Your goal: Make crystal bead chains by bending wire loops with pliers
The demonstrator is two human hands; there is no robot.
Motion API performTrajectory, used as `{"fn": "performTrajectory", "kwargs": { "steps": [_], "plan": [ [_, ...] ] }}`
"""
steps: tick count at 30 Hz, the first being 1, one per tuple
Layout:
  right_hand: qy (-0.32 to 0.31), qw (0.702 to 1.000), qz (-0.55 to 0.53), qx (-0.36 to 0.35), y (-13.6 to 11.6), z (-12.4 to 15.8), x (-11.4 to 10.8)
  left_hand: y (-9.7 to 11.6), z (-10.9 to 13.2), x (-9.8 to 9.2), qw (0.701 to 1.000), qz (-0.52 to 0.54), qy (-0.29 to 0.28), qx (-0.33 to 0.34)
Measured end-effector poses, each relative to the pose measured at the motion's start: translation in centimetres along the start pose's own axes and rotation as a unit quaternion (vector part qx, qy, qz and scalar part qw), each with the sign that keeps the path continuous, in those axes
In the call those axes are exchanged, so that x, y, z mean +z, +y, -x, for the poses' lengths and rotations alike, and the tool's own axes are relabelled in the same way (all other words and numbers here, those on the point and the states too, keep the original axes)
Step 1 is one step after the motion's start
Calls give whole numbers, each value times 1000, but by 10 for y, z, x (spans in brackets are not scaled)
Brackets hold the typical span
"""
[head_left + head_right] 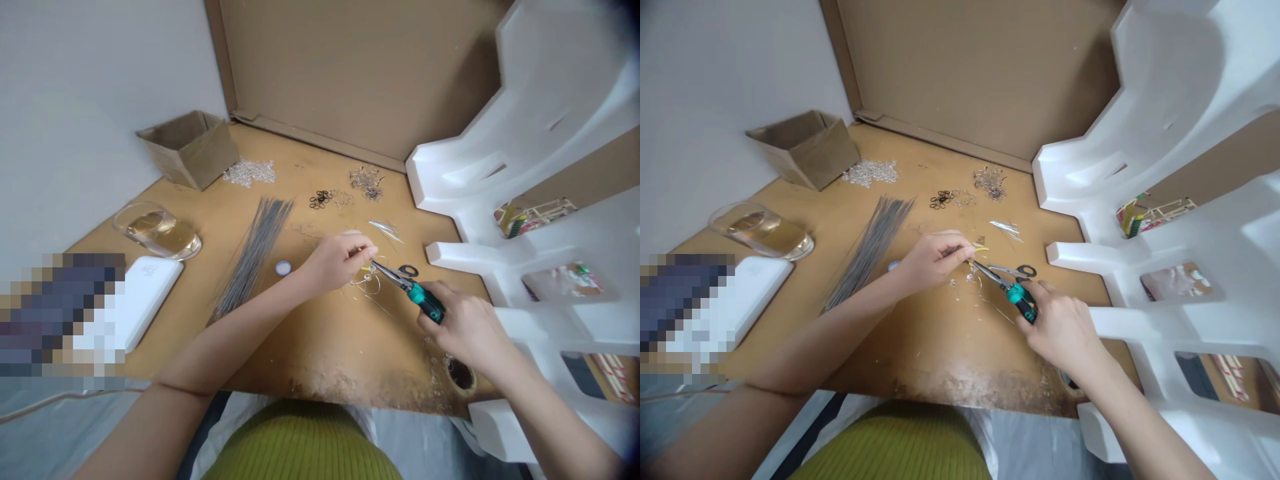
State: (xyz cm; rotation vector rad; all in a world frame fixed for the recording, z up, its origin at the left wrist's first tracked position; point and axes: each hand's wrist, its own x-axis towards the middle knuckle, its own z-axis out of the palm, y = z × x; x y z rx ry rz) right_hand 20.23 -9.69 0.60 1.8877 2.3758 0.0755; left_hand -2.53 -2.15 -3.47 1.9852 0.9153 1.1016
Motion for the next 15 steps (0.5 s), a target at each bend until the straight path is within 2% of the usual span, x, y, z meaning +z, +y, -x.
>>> {"fn": "performTrajectory", "kwargs": {
  "steps": [15],
  "plan": [
    [-63, 981, -182, 6, 1, 0, -1, -1, -1, 1, 999, 29, 0, -21]
  ]
}}
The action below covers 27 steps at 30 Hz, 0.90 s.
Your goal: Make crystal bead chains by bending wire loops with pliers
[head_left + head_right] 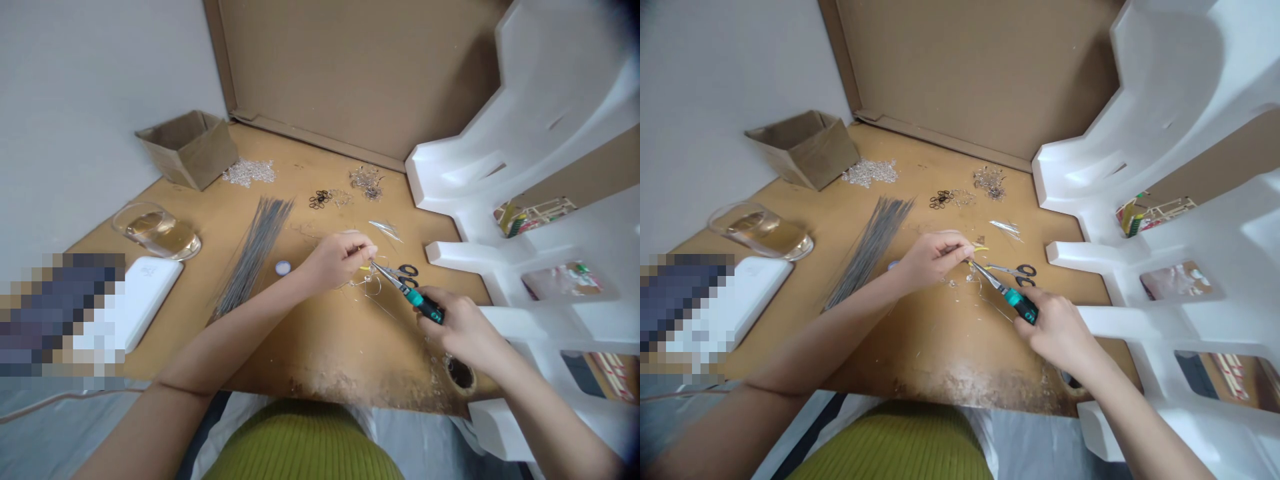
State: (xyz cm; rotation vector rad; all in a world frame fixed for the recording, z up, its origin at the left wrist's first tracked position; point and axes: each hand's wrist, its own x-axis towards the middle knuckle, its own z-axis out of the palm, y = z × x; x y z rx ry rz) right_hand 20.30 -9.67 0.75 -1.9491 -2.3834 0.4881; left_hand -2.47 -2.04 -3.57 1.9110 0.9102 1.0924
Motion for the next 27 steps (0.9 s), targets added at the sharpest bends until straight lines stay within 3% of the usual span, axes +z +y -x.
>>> {"fn": "performTrajectory", "kwargs": {
  "steps": [13, 20, 27],
  "plan": [
    [-31, 997, -68, 33, -4, 1, 5, 0, 0, 2, 999, -21, 13, 21],
    [-10, 999, -27, 36, -5, 4, 5, 1, 1, 5, 999, -28, 9, 25],
    [-42, 998, -39, 39, -4, 3, 1, -3, -1, 6, 1000, 1, 22, 6]
  ]
}}
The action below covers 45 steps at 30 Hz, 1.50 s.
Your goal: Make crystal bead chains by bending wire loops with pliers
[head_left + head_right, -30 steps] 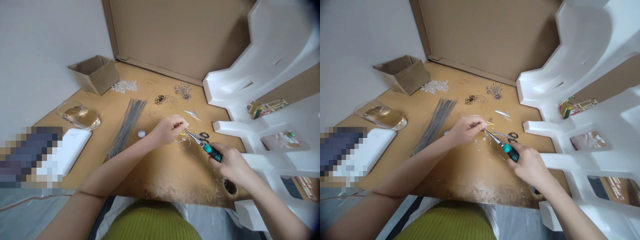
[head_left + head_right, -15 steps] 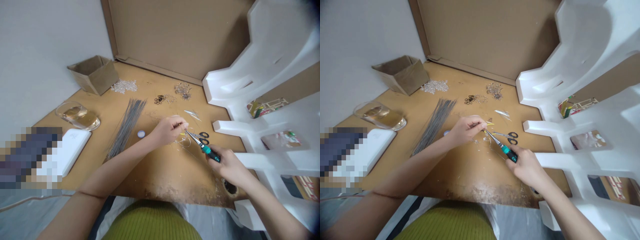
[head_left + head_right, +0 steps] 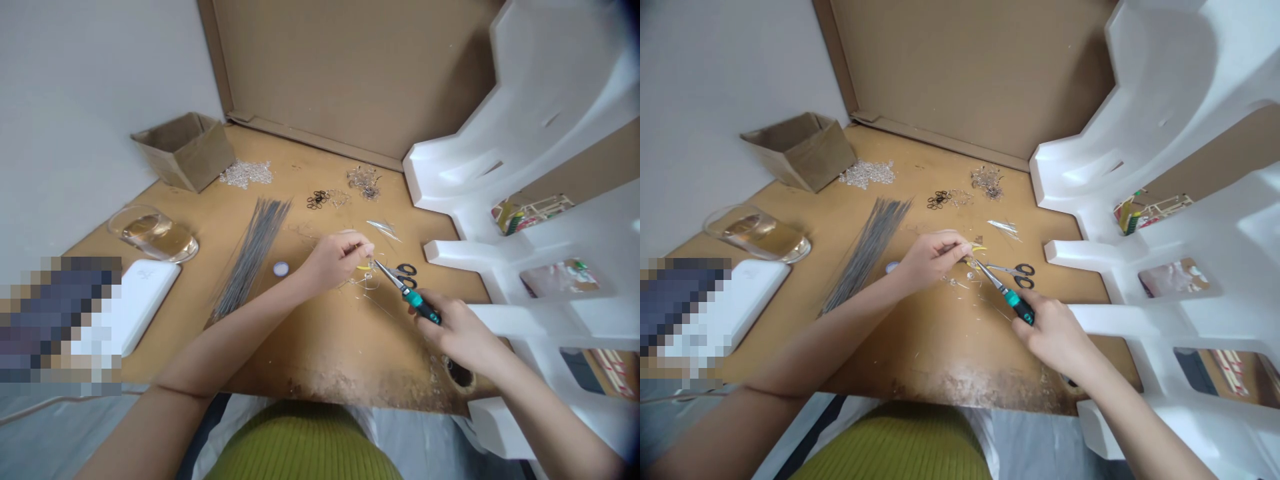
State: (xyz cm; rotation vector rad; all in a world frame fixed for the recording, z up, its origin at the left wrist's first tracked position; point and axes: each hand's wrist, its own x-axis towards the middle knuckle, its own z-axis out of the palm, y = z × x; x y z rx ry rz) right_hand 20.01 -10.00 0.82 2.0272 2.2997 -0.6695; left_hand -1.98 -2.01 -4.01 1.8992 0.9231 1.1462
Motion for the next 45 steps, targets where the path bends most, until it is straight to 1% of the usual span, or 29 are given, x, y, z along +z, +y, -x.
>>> {"fn": "performTrajectory", "kwargs": {
  "steps": [4, 7, 10, 13, 16, 19, 21, 23, 25, 28, 30, 32, 35, 37, 40, 45],
  "plan": [
    [-4, 1000, -17, -4, -2, 0, 1, 1, 0, -1, 999, 23, -14, -20],
    [-5, 1000, -6, 0, -2, -1, 0, 2, 0, 0, 1000, 10, -14, -8],
    [-2, 999, 38, 7, 0, -1, -2, 2, 1, 1, 1000, -17, -8, 13],
    [37, 992, 123, 6, 2, 1, -4, 1, 2, 2, 998, -52, 4, 38],
    [75, 978, 195, -2, -1, 4, -5, 0, 3, 5, 995, -65, 37, 60],
    [108, 968, 227, 13, -11, 6, 0, 1, 3, 8, 992, -31, 104, 57],
    [143, 964, 222, 25, -16, 7, 5, 3, 3, 8, 990, 21, 137, 29],
    [167, 967, 189, 27, -15, 9, 8, 5, 2, 6, 987, 81, 139, -19],
    [167, 977, 129, 16, -8, 12, 9, 6, 0, 2, 982, 135, 114, -70],
    [133, 991, 7, -17, 12, 17, 5, 4, -3, -6, 969, 210, 42, -121],
    [85, 994, -57, -37, 25, 17, -1, 1, -5, -9, 954, 267, -20, -138],
    [29, 994, -91, -49, 34, 14, -6, -2, -5, -10, 934, 314, -80, -149],
    [-29, 991, -108, -66, 34, 9, -11, -5, -4, -9, 909, 353, -145, -166],
    [-46, 989, -112, -82, 29, 6, -13, -5, -4, -8, 901, 362, -164, -174],
    [-50, 987, -116, -97, 20, 5, -14, -4, -3, -8, 900, 360, -169, -180],
    [-59, 987, -115, -91, 15, 5, -15, -2, -4, -9, 902, 350, -180, -178]
  ]
}}
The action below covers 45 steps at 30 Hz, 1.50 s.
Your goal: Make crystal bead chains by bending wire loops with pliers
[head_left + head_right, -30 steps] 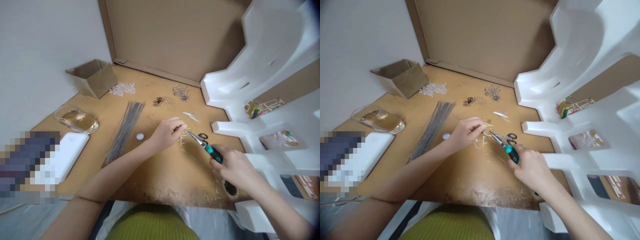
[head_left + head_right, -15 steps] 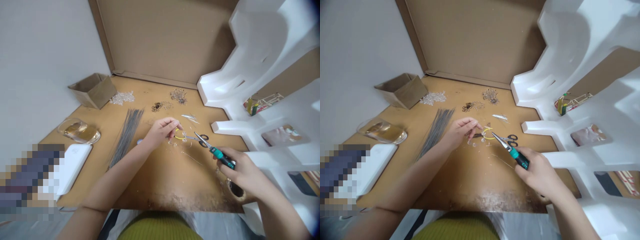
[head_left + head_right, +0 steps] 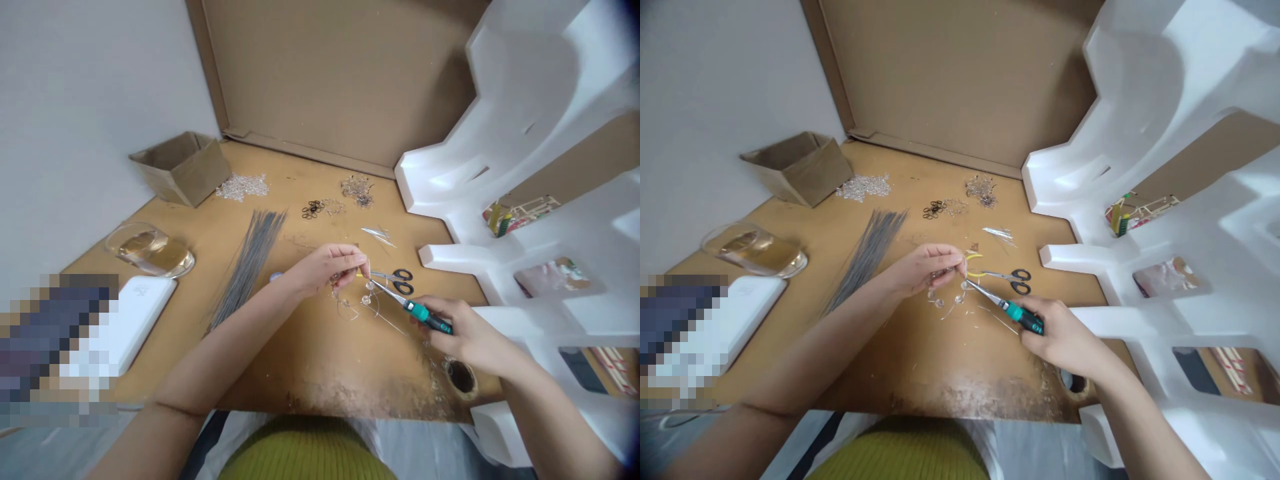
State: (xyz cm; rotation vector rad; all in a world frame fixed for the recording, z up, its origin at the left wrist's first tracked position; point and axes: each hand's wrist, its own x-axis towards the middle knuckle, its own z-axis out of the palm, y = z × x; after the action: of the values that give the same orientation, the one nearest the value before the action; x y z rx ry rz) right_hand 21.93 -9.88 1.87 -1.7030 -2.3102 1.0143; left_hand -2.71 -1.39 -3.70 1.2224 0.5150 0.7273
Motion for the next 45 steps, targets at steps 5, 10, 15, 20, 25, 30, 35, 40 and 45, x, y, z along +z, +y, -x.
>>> {"fn": "performTrajectory", "kwargs": {
  "steps": [5, 10, 15, 20, 25, 30, 35, 40, 45],
  "plan": [
    [-9, 1000, -19, 5, 0, -1, 2, -1, 1, 0, 1000, -6, -8, -1],
    [-22, 998, -61, 24, 5, -1, 9, -1, 2, 2, 1000, -10, -6, -3],
    [-10, 998, -63, 23, 9, -2, 16, -1, 2, 4, 1000, -2, -1, -2],
    [16, 998, -59, 5, 10, -1, 23, 0, 2, 7, 1000, -4, 17, -9],
    [1, 995, -99, -8, 10, -2, 24, -1, 0, 9, 999, 25, 17, -17],
    [25, 995, -99, -11, 13, -3, 29, -8, -3, 8, 995, 91, -2, -27],
    [67, 993, -94, -17, 18, -5, 44, -14, -5, 9, 992, 121, 5, -21],
    [137, 990, -30, -32, 25, -6, 57, -12, -4, 12, 994, 112, 5, -21],
    [160, 986, 3, -54, 29, -6, 58, -11, -3, 12, 996, 87, 4, -16]
  ]
}}
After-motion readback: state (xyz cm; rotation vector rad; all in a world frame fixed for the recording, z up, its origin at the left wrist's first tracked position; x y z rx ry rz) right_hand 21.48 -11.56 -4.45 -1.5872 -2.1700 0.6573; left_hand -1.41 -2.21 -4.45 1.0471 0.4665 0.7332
